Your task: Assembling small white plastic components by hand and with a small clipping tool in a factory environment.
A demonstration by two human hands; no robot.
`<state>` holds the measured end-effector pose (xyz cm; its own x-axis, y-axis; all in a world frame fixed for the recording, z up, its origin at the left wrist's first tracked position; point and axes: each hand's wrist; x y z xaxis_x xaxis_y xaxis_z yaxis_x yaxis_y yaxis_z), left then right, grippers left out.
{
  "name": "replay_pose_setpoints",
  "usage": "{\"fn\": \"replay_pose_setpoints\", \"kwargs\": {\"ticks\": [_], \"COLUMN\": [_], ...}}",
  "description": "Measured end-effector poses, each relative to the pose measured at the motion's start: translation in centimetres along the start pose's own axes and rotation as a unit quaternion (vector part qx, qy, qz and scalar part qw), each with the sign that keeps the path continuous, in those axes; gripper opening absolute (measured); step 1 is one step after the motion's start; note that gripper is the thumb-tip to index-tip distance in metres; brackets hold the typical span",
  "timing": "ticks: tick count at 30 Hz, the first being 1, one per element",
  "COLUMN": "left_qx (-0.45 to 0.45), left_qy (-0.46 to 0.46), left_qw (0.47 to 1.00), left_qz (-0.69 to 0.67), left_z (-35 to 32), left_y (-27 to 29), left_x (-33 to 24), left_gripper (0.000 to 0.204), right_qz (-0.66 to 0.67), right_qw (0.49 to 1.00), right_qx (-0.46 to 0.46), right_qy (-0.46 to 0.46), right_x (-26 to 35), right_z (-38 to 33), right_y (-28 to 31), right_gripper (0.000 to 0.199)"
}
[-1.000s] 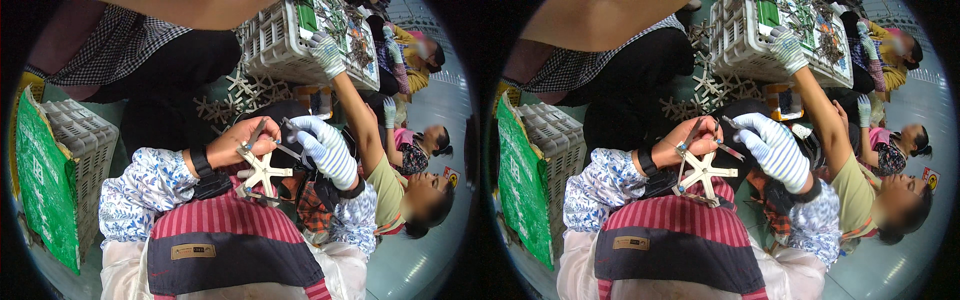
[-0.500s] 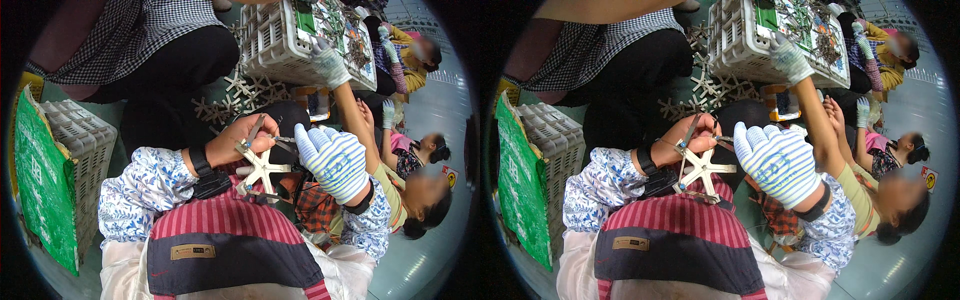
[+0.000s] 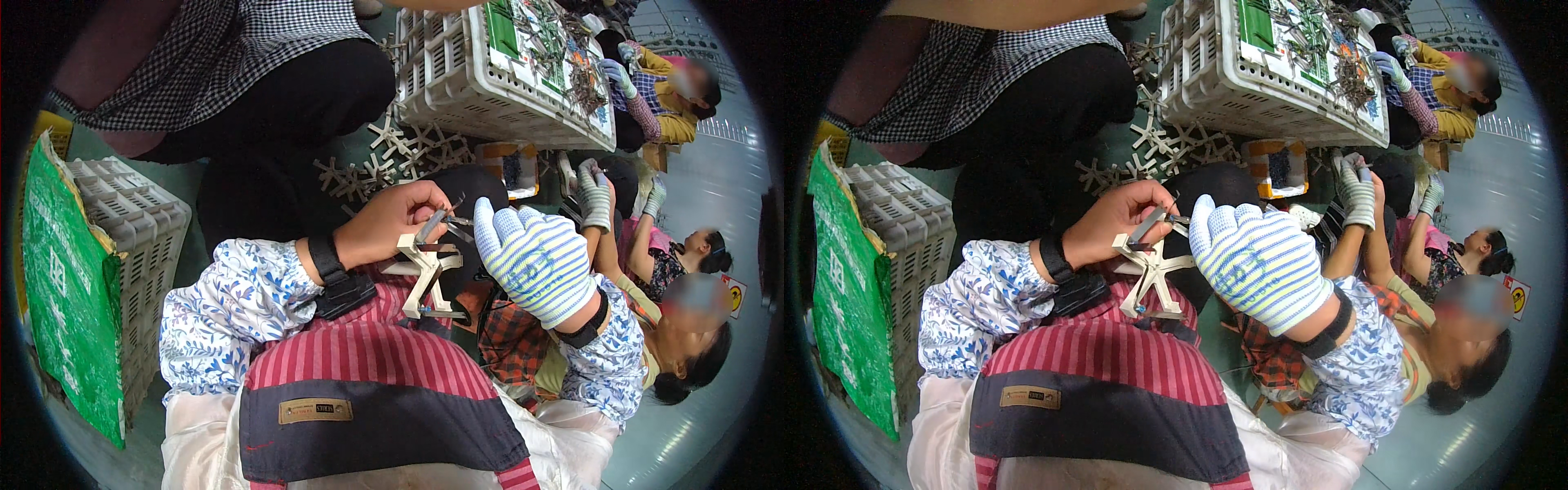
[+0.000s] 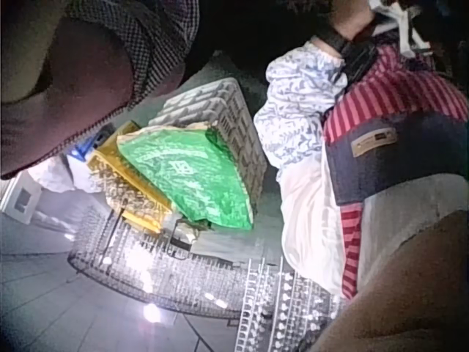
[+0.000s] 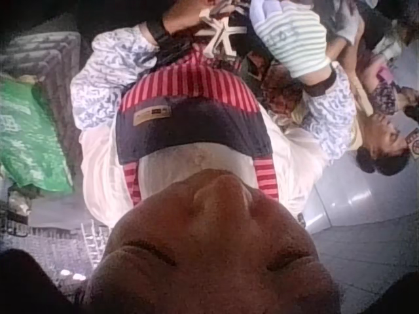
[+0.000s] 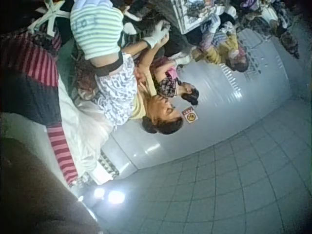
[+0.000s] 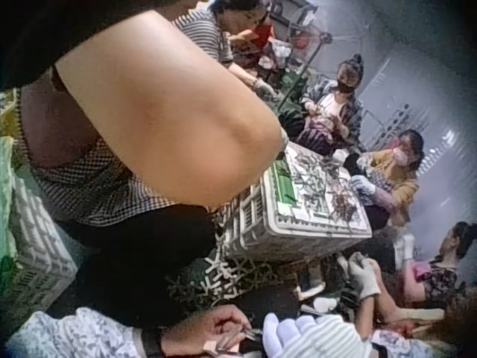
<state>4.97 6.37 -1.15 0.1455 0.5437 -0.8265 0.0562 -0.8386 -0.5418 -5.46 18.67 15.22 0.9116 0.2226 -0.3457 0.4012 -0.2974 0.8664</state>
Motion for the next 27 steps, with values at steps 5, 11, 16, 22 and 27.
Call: {"fn": "replay_pose_setpoints", "kwargs": {"ticks": [5, 11, 16, 22, 27], "left_qx": [-0.009, -0.016, -0.004, -0.091, -0.073], "left_qy": [-0.008, 0.003, -0.029, -0.097, -0.084], "left_qw": [1.0, 1.0, 0.999, 0.982, 0.983], "left_qz": [0.008, 0.024, -0.016, 0.134, 0.143], "left_z": [0.2, -0.1, -0.1, -0.1, 0.6], "left_y": [0.1, 0.3, 0.4, 0.5, 0.1], "left_x": [0.7, -0.3, -0.2, 0.4, 0.1], "left_gripper": [0.019, 0.021, 0.02, 0.014, 0.018], "right_qz": [0.011, 0.022, 0.078, 0.184, 0.241], "right_qw": [0.999, 0.998, 0.995, 0.977, 0.961], "right_qx": [0.037, 0.03, 0.016, 0.061, 0.061], "right_qy": [-0.023, -0.045, -0.056, -0.089, -0.124], "right_x": [0.6, 0.8, 0.3, 0.1, -0.2], "right_z": [0.0, 0.3, 0.4, 0.5, -0.3], "right_y": [0.1, 0.3, 0.0, -0.8, -1.1], "right_gripper": [0.039, 0.036, 0.024, 0.018, 0.018]}}
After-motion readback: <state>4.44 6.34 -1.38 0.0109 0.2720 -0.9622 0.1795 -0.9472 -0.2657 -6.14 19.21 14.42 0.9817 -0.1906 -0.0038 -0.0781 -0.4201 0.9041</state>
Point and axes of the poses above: each hand's wrist, its own z-axis towards the middle knuckle, its own y-axis out of the back of the hand, x = y × z, and after that the axes turned 2 degrees about y, right-handed
